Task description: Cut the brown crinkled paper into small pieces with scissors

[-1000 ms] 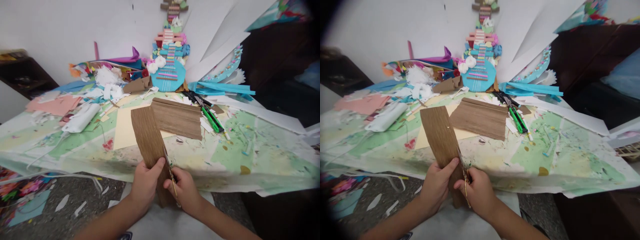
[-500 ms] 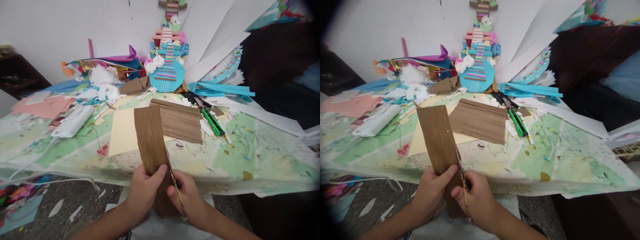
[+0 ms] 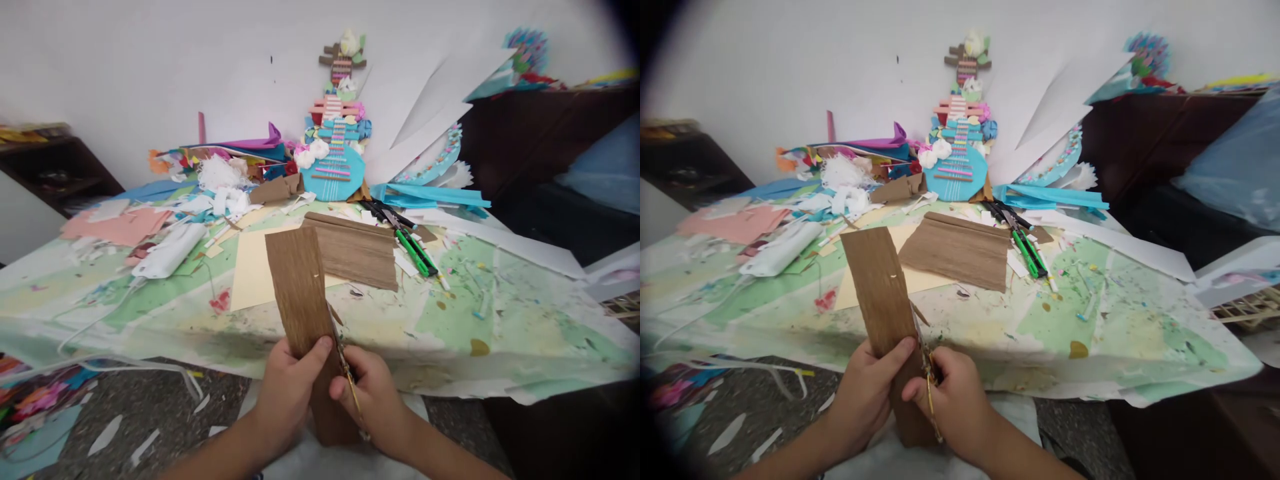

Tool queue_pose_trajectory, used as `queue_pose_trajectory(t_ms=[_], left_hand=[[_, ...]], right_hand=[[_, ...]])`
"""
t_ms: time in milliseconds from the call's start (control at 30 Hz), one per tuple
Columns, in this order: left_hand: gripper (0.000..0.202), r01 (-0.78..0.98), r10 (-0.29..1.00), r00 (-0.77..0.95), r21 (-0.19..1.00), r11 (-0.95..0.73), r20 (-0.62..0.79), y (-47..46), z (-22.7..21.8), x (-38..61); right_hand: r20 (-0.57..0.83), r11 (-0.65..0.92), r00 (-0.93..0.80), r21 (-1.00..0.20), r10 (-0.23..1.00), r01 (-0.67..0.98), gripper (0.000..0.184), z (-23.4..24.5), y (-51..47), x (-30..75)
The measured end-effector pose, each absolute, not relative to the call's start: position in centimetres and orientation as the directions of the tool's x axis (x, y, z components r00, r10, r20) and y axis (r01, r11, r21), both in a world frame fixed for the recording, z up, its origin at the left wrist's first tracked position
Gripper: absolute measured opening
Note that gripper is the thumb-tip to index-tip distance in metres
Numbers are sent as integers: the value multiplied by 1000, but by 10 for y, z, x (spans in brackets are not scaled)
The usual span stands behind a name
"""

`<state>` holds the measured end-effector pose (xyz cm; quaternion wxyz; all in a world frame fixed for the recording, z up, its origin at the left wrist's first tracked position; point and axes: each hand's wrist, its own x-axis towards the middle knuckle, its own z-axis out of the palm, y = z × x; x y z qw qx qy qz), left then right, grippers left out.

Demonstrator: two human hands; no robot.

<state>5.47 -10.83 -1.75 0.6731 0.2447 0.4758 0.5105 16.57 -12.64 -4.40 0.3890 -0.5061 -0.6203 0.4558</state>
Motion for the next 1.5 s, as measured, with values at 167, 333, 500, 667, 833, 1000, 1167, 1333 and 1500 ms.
queue_pose_trajectory(t_ms=[167, 333, 500, 667, 833, 1000, 1167, 1333, 1500], left_hand=[[21, -411, 922, 57, 833, 372, -384, -112, -12, 56], [21, -349, 929, 122, 861, 370, -350, -111, -5, 58], [22, -317, 933, 125, 877, 361, -339, -108, -1, 61], [18, -348, 937, 138, 870, 348, -320, -104, 2, 64], [18, -340, 941, 147, 878, 336, -303, -99, 3, 64], [19, -340, 939, 142, 876, 343, -312, -94, 4, 65], [21, -254, 940, 154, 907, 335, -304, -90, 4, 62], [24, -94, 942, 138, 943, 320, -306, -85, 4, 56], [26, -42, 945, 140, 952, 304, -296, -81, 4, 49]], right_hand=[[95, 139, -183, -959, 978, 245, 58, -39, -128, 166], [144, 173, -127, -950, 981, 262, 56, -37, -125, 170], [146, 162, -84, -955, 986, 249, 60, -34, -122, 172], [146, 158, -66, -956, 987, 249, 61, -35, -117, 172], [108, 123, -81, -967, 991, 222, 61, -35, -112, 174], [127, 145, -91, -966, 988, 215, 58, -31, -108, 175], [159, 184, -132, -961, 978, 208, 59, -24, -102, 174], [183, 200, -88, -949, 979, 244, 58, -24, -91, 170], [186, 194, -58, -952, 981, 237, 57, -24, -81, 163]])
